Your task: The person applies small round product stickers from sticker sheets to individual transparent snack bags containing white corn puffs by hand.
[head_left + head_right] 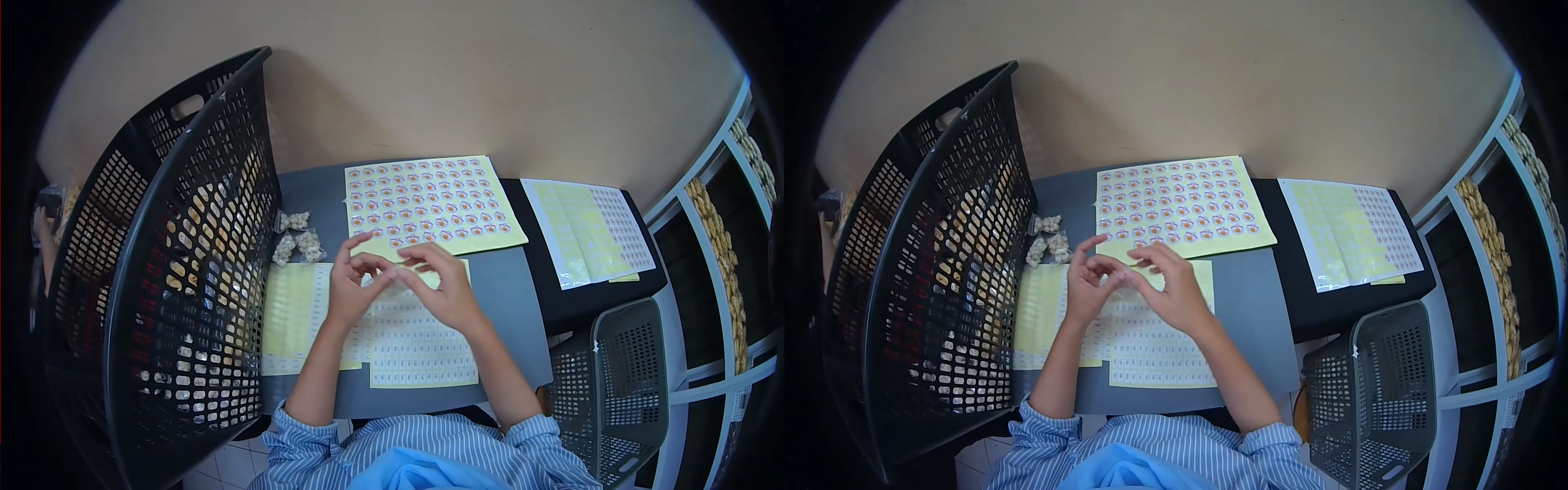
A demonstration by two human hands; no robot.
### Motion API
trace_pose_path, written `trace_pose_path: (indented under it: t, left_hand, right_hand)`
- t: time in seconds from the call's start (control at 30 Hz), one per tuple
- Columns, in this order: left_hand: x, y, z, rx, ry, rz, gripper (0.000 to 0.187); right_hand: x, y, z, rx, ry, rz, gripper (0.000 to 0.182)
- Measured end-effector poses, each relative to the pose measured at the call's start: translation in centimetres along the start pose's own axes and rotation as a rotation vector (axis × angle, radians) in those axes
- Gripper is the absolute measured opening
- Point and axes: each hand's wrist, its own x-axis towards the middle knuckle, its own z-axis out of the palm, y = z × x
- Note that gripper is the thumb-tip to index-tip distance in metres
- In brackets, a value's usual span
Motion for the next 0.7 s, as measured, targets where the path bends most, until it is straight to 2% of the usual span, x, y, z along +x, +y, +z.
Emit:
trace_pose_path:
  t: [0.13,0.2,0.27,0.4,0.47,0.7]
  left_hand:
    - [-0.2,0.0,0.6,0.066,-0.018,0.005,0.064]
    - [-0.4,0.0,1.3,0.046,-0.015,-0.024,0.062]
    - [-0.4,-0.3,1.7,-0.106,-0.017,-0.029,0.062]
    - [-0.5,-0.1,1.8,-0.127,0.028,-0.137,0.060]
    - [-0.4,-0.4,1.5,-0.027,0.035,-0.022,0.058]
    - [-0.5,0.6,1.4,0.047,-0.019,-0.035,0.061]
  right_hand:
    - [-0.6,2.5,0.9,0.274,-0.030,0.181,0.017]
    - [-1.1,3.2,1.0,0.332,0.005,0.194,0.013]
    - [-1.3,3.9,0.9,0.449,0.119,0.364,0.013]
    - [-1.3,3.5,0.8,0.371,0.137,0.288,0.012]
    - [-1.1,3.0,1.1,0.423,0.093,0.247,0.012]
    - [-0.9,2.6,0.7,0.230,0.077,0.118,0.007]
